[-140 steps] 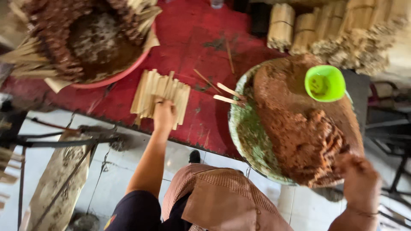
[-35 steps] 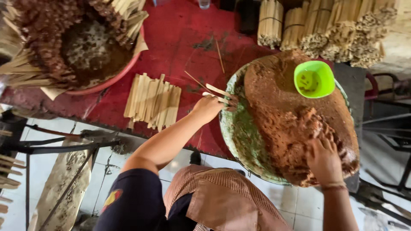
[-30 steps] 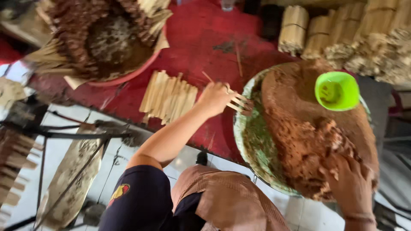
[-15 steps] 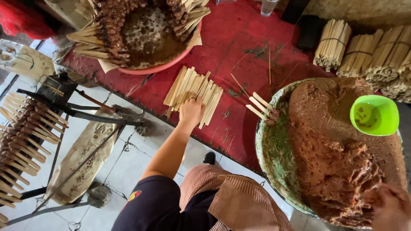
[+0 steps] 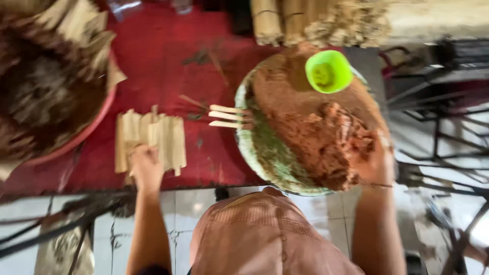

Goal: The person wraps meat around wooden skewers and places them on a grill.

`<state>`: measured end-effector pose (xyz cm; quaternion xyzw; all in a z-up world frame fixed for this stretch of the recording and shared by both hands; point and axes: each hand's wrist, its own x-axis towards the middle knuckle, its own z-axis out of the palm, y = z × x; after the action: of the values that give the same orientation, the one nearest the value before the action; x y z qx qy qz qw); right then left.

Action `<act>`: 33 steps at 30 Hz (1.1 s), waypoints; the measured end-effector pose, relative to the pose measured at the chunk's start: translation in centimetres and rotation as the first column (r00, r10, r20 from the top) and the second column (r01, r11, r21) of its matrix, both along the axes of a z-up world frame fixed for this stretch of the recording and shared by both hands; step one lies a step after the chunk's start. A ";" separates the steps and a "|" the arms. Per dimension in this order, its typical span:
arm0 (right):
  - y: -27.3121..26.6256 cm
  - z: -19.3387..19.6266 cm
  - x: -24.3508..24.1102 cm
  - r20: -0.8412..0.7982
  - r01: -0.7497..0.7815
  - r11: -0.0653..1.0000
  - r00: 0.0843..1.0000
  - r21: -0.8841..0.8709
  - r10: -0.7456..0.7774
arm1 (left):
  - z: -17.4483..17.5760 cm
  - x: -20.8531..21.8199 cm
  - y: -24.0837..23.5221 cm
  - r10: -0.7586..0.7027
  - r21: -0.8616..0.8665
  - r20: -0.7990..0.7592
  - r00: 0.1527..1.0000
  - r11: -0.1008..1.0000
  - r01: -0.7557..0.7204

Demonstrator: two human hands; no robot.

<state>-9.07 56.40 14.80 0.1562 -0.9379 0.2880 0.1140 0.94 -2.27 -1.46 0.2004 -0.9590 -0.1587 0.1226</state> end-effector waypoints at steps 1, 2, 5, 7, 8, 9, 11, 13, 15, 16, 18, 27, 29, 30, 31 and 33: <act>0.0 -1.8 -0.9 0.403 0.367 0.659 0.909 -0.657 -0.104 | 1.1 0.9 0.0 0.074 0.168 -0.132 0.988 0.984 -0.051; 0.0 -3.7 -1.7 0.673 0.685 -0.102 0.728 -0.721 0.132 | 2.2 1.7 -0.3 0.168 0.341 -0.242 0.956 0.937 -0.078; -3.7 1.1 0.0 0.670 0.668 -0.054 0.737 -0.742 -0.088 | 14.3 1.0 6.6 0.304 0.787 -0.233 0.924 0.617 -0.004; -3.0 -2.7 -1.1 0.647 0.646 -0.030 0.762 -0.763 -0.019 | 16.3 -0.6 10.7 0.269 0.918 -0.128 0.955 0.397 0.011; -2.8 -4.7 -1.6 0.622 0.624 -0.003 0.781 -0.782 0.056 | 17.3 -1.2 12.7 0.213 0.988 -0.029 0.977 0.152 -0.004; -2.6 -4.1 -1.5 0.618 0.619 -0.005 0.784 -0.785 0.052 | 17.8 -1.3 14.8 0.209 0.989 -0.035 0.977 0.151 0.003; -2.2 -2.7 -1.4 0.495 0.511 -0.048 0.849 -0.858 0.184 | 18.8 -1.5 19.1 0.027 1.000 -0.004 1.000 0.020 0.004; -2.8 -2.0 -1.1 0.495 0.514 -0.077 0.850 -0.854 0.180 | 18.9 -2.3 23.2 -0.135 0.994 0.034 0.990 -0.096 -0.047; -4.1 -1.4 -0.9 0.501 0.524 -0.113 0.846 -0.844 0.182 | 17.8 -2.9 27.3 -0.297 0.974 0.063 0.953 -0.191 -0.124; -5.0 -1.1 -0.8 0.493 0.519 -0.146 0.851 -0.842 0.181 | 16.5 -3.2 29.4 -0.379 0.977 -0.062 0.923 -0.213 -0.022; -5.9 0.0 -0.8 0.472 0.500 -0.182 0.864 -0.847 0.175 | 15.1 -4.6 32.9 -0.459 0.966 -0.196 0.866 -0.243 0.090; -4.0 -2.4 -1.6 0.444 0.481 -0.177 0.871 -0.859 0.210 | 11.6 -7.9 40.4 -0.334 0.890 0.082 0.939 -0.399 -0.220; -5.7 1.4 -0.1 0.414 0.428 -0.077 0.898 -0.901 0.147 | 12.4 -7.6 40.2 -0.461 0.937 0.034 0.887 -0.294 -0.189; -5.2 1.2 -0.4 0.415 0.428 -0.080 0.899 -0.900 0.143 | 11.7 -7.8 40.1 -0.465 0.937 0.036 0.885 -0.291 -0.191; -4.6 1.0 -0.5 0.465 0.496 -0.149 0.862 -0.856 0.201 | 10.9 -7.7 40.0 -0.462 0.943 0.041 0.886 -0.276 -0.187; -4.1 1.5 -0.6 0.501 0.556 -0.215 0.825 -0.803 0.262 | 10.5 -7.9 39.3 -0.460 0.950 0.042 0.887 -0.257 -0.179</act>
<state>-9.66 52.27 16.32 -0.1971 -0.3611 0.9110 -0.0273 -6.92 37.08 9.08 0.1262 -0.4760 -0.8165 -0.3014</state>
